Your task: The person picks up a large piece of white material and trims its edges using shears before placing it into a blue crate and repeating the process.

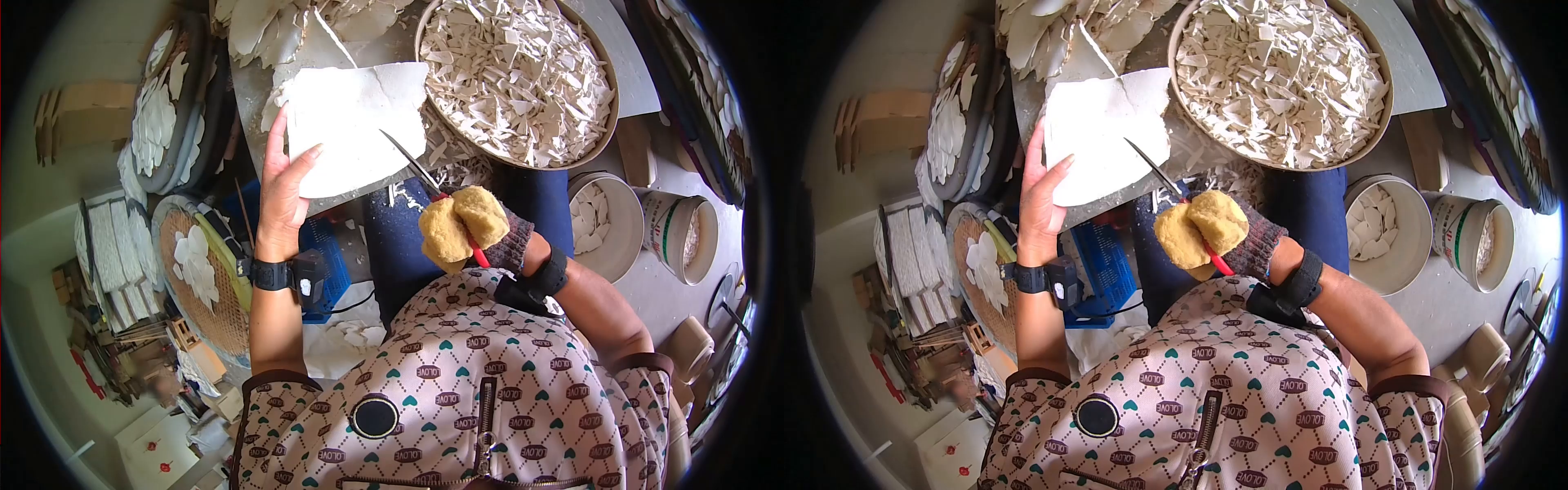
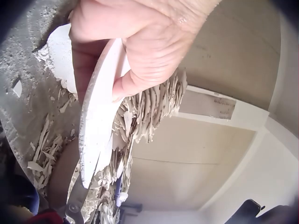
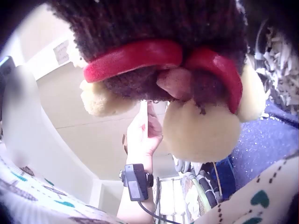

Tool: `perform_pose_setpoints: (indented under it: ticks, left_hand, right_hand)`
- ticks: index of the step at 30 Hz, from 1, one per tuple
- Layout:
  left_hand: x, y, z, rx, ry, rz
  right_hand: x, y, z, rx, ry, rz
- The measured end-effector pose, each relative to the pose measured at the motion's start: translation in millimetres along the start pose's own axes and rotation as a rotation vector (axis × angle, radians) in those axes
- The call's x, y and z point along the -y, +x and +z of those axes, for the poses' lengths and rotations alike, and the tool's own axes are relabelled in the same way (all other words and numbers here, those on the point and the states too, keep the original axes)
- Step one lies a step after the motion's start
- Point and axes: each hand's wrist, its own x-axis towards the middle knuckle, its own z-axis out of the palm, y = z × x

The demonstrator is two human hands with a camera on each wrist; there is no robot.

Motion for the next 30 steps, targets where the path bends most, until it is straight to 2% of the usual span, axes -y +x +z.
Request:
perform_pose_setpoints:
  ticks: [3, 5, 6, 8, 11, 13, 15, 17, 19, 21, 22, 24, 26, 27, 29, 30]
  left_hand:
    - [-3, 2, 3, -0.006, -0.020, 0.004]
    - [-7, 4, -3, 0.002, -0.021, -0.095]
    - [-9, 4, -6, 0.007, -0.022, -0.142]
    - [-10, 4, -8, -0.010, -0.014, -0.072]
    - [-20, 5, -16, 0.006, -0.022, 0.041]
    - [-28, 4, -17, -0.043, 0.208, 0.204]
    - [-35, 8, -11, 0.031, 0.740, 0.503]
    - [-35, 9, -8, 0.056, 1.095, 0.765]
    - [-37, 5, -1, 0.058, 1.413, 0.991]
    - [-31, -1, -1, 0.050, 1.418, 1.014]
    - [-30, -4, -1, 0.037, 1.386, 1.012]
    - [-26, -7, -3, -0.005, 1.285, 0.979]
    - [-24, -7, -2, -0.028, 1.271, 1.002]
    - [-23, -8, -1, -0.040, 1.265, 1.013]
    - [-11, -9, -4, -0.178, 1.127, 0.877]
    - [-5, -10, -4, -0.244, 1.056, 0.809]
  right_hand:
    - [1, -6, 1, -0.057, -0.240, -0.030]
    - [4, -6, -3, -0.042, -0.282, -0.019]
    - [6, -3, -4, -0.002, -0.212, -0.002]
    - [14, 0, -2, -0.081, 0.138, 0.171]
    - [16, -15, -5, -0.171, 0.066, 0.188]
    - [17, -25, 0, -0.258, -0.136, 0.200]
    - [8, -25, -4, -0.108, 0.392, 0.154]
    - [6, -25, -4, -0.031, -0.049, 0.018]
    - [8, -28, -7, -0.083, -0.161, 0.021]
    - [15, -35, -8, -0.270, 0.065, 0.172]
    - [15, -24, 1, -0.057, -0.573, 0.085]
    - [7, -17, -12, 0.061, -0.185, 0.015]
    - [1, -20, -20, 0.076, -0.082, -0.023]
    - [-1, -22, -17, 0.035, -0.173, -0.027]
    - [-2, -20, -14, -0.030, -0.105, -0.017]
    - [0, -13, -5, -0.053, 0.056, -0.001]
